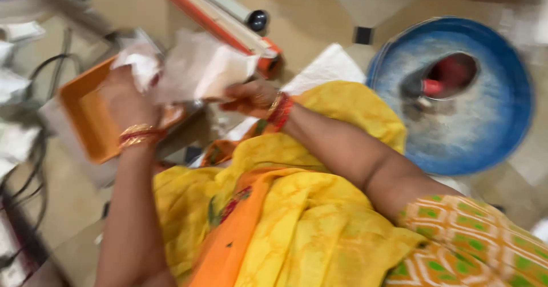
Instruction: The person fills plastic bags with white powder using a metal cup, weighs them on a digital scale, and seals the bags with an impulse sealer.
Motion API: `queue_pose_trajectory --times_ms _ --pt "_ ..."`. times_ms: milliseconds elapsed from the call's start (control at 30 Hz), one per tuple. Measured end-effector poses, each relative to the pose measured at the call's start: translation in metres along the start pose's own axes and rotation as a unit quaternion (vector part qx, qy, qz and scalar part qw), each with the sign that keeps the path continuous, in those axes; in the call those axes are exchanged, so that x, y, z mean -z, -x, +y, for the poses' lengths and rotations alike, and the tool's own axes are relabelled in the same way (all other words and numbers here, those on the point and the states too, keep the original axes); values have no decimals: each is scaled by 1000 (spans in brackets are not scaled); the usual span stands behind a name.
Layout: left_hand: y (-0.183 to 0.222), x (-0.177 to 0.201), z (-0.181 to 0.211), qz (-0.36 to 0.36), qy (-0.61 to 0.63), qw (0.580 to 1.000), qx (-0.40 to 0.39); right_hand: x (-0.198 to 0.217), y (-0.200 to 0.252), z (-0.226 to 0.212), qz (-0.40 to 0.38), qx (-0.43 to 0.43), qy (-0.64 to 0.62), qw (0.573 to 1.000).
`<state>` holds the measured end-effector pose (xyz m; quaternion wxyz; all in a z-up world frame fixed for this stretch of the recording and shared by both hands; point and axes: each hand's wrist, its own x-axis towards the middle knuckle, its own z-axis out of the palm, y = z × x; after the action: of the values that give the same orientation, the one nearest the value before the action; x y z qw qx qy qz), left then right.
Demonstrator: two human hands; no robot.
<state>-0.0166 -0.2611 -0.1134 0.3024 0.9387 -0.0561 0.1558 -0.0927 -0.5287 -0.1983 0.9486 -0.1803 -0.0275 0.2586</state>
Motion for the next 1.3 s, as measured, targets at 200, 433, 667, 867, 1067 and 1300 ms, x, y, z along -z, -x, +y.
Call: queue_pose_trajectory --times_ms 200,433,667,867,1067,1300 --pt "-32 -45 1 -86 -344 931 93 -2 0 -25 95 46 -33 994" --pt "-4 -55 16 -96 -304 948 -2 4 -6 -35 147 82 70 983" --pt "-31 -13 33 -178 -244 952 46 -41 -13 -28 188 101 169 962" --pt "-13 5 25 -40 -110 992 36 -45 -43 -32 195 114 237 945" --pt "68 -10 -6 158 125 977 66 -90 -67 -46 215 142 366 894" --pt "64 -26 -45 148 169 967 118 -116 -96 -48 225 149 513 815"
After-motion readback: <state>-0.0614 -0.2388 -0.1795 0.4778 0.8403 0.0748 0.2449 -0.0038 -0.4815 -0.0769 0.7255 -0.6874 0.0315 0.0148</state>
